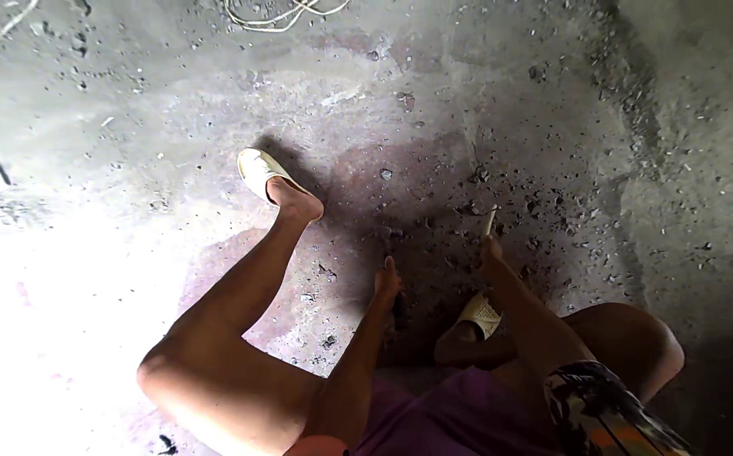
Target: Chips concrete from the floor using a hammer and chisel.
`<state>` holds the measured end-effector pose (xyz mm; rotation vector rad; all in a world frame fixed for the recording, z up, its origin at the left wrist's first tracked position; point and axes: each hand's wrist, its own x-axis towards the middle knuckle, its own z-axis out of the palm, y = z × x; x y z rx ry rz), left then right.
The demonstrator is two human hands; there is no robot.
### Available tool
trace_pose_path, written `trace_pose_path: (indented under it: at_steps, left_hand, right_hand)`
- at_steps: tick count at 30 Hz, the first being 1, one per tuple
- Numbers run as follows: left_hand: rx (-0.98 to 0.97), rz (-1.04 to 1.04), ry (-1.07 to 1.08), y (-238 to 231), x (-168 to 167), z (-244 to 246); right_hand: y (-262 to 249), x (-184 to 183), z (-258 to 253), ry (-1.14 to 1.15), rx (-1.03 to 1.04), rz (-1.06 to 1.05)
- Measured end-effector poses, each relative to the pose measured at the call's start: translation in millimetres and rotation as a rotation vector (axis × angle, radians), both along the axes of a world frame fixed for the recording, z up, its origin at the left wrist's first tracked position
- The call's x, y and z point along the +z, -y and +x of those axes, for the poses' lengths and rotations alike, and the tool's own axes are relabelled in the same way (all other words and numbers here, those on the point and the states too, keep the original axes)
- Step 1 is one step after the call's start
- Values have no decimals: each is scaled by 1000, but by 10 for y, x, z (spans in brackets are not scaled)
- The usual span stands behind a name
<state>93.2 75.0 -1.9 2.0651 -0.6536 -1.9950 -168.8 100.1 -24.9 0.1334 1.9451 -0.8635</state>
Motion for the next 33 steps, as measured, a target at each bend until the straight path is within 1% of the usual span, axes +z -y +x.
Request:
trace_pose_path:
  at_steps: [2, 3, 4, 5, 6, 7, 8, 9, 11, 14, 16, 19, 22, 26, 30, 33]
  left_hand:
    - [23, 5, -18, -63, -74, 23]
    - [21, 11, -14, -87, -97, 26]
    - [22, 21, -3, -118, -110, 25]
    - [22, 37, 4, -161, -113, 29]
    - [34, 43, 13, -197, -124, 32]
    - [41, 45, 14, -204, -120, 36]
    - [40, 48, 5, -200, -95, 46]
    - [32, 54, -7, -201, -70, 65]
    - [25, 66, -31, -208, -68, 97]
    - [46, 79, -46, -224, -85, 133]
    - [60, 82, -50, -240, -79, 123]
    - [69, 89, -28, -251, -51, 71]
    - [-58, 46, 34, -212, -26, 35]
    - [-289, -78, 86, -104, 38, -170]
    - [-510, -331, 71, 125, 320, -633]
    - [-631, -575, 44, 250, 565, -1015]
  right_hand:
    - [45, 20, 162, 99, 199, -46]
    - [86, 66, 245, 175, 297, -129]
    - [117, 96, 322, 211, 342, -200]
    - [109, 114, 399, 202, 297, -229]
    - [64, 86, 468, 163, 201, -224]
    - [0, 33, 511, 120, 122, -200]
    - [-79, -39, 530, 69, 95, -159]
    - [-174, -125, 535, 17, 107, -110]
    - [-322, -218, 540, -7, 172, -67]
    - [-340, -203, 516, -56, 223, -80]
    - [-307, -160, 376, -77, 282, -82]
    - [-213, -105, 36, -205, 381, -56]
    - [2, 16, -393, -282, 432, 10]
    - [96, -188, -832, -301, 458, 48]
    - [107, -265, -999, -322, 499, 78]
    - [112, -195, -1040, -372, 520, 119]
